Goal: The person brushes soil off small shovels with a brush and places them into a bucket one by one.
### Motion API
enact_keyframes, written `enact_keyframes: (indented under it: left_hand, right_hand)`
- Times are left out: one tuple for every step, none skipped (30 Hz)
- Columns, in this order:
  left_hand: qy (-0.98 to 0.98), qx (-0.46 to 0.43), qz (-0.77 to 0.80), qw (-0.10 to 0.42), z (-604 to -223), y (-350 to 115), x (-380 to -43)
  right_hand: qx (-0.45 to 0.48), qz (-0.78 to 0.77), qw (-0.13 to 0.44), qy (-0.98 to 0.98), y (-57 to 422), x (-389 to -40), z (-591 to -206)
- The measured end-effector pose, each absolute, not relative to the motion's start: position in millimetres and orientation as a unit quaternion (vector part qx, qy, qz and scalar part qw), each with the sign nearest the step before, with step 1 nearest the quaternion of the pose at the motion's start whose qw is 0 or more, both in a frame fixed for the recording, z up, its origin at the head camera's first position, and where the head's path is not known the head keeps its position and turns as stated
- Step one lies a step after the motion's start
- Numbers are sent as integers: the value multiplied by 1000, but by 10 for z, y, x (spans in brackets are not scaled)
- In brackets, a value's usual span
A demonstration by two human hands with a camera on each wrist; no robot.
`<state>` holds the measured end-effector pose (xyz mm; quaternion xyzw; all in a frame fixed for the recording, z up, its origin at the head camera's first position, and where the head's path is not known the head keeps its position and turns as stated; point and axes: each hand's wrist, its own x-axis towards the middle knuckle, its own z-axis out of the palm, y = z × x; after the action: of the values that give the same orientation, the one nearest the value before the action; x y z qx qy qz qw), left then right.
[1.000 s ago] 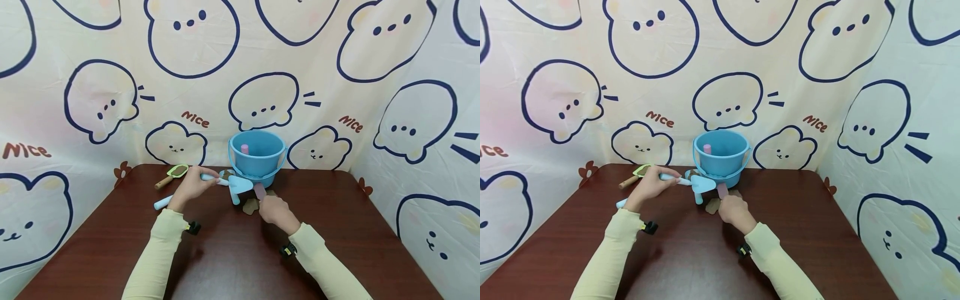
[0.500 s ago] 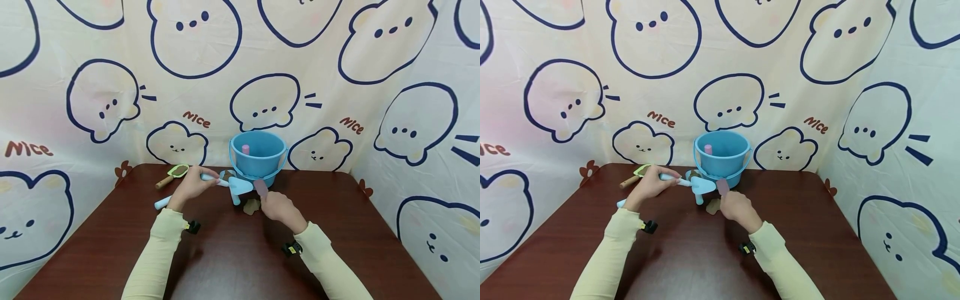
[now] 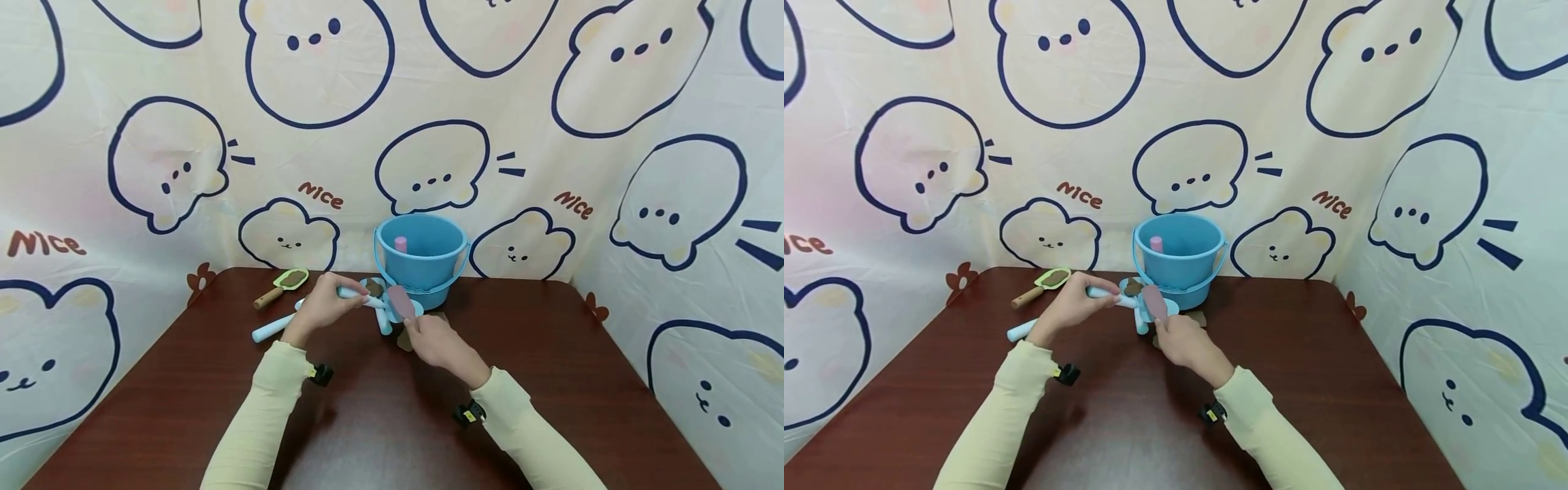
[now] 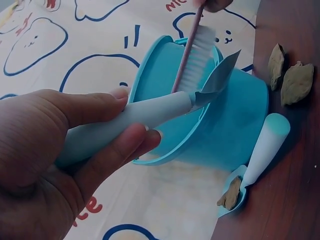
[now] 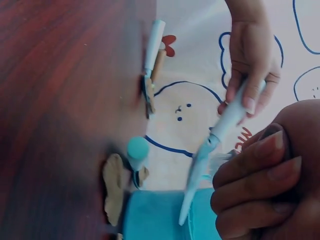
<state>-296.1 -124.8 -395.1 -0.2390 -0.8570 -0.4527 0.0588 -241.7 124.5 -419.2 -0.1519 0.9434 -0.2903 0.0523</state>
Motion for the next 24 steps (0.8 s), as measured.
enact_keyframes:
  left_hand:
    - [-856,-239,-455,58,-3950,-1240,-2960]
    - [-855,-240,-456,58,-3950,-1232,-2962]
    - [-854,-240,-458,58,-3949,-1227,-2961]
    - [-853,-241,-459,59,-3946,-1222,-2958]
    - [-852,-242,-460,60,-3945,-1219,-2959]
    - [-852,-243,-460,62,-3944,-1217,-2960]
    - [-852,-243,-460,64,-3944,-1217,-2962]
    - [-852,-242,-459,65,-3944,-1217,-2965]
    - [-853,-242,-458,66,-3943,-1218,-2967]
    - [-854,-242,-457,66,-3941,-1218,-2966]
    - [-854,-242,-455,65,-3940,-1221,-2966]
    - [-855,-242,-453,65,-3937,-1223,-2964]
    - [-856,-241,-453,65,-3932,-1226,-2959]
    - [-856,-241,-452,65,-3929,-1230,-2957]
    - [-856,-242,-452,66,-3925,-1233,-2954]
    - [-856,-243,-452,67,-3920,-1239,-2955]
    - [-856,-243,-451,70,-3915,-1242,-2957]
    - [-856,-242,-452,71,-3907,-1244,-2953]
    - [-856,-243,-452,71,-3904,-1248,-2956]
    - [-855,-245,-451,73,-3902,-1253,-2959]
    - [-855,-245,-451,74,-3898,-1257,-2959]
    - [-856,-246,-450,74,-3893,-1264,-2957]
    - [-856,-247,-448,75,-3888,-1269,-2956]
    - [-856,-248,-447,74,-3883,-1279,-2954]
  right_hand:
    - [-154,-292,52,943,1236,-2424,-4208]
    - [-155,-291,52,943,1227,-2429,-4222]
    - [-155,-290,53,943,1220,-2433,-4237]
    - [-154,-289,56,943,1214,-2437,-4252]
    - [-152,-286,58,944,1209,-2441,-4266]
    - [-149,-283,62,945,1205,-2445,-4277]
    - [-147,-278,65,947,1203,-2448,-4289]
    - [-145,-272,68,949,1203,-2452,-4300]
    - [-142,-267,70,950,1205,-2454,-4310]
    - [-141,-262,72,952,1209,-2455,-4321]
    - [-139,-258,74,953,1215,-2458,-4332]
    - [-138,-254,74,955,1222,-2461,-4341]
    - [-138,-252,72,955,1230,-2465,-4348]
    - [-137,-249,71,956,1238,-2471,-4354]
    - [-138,-245,68,957,1248,-2476,-4358]
    - [-139,-241,66,958,1255,-2482,-4359]
    - [-139,-238,64,959,1263,-2491,-4360]
    - [-140,-235,63,960,1269,-2497,-4357]
    - [-139,-233,62,961,1274,-2502,-4357]
    - [-138,-231,62,961,1278,-2504,-4355]
    - [-136,-229,62,962,1282,-2507,-4351]
    - [-133,-228,64,963,1285,-2512,-4352]
    - [-129,-226,66,963,1288,-2517,-4351]
    - [-127,-224,67,964,1291,-2521,-4350]
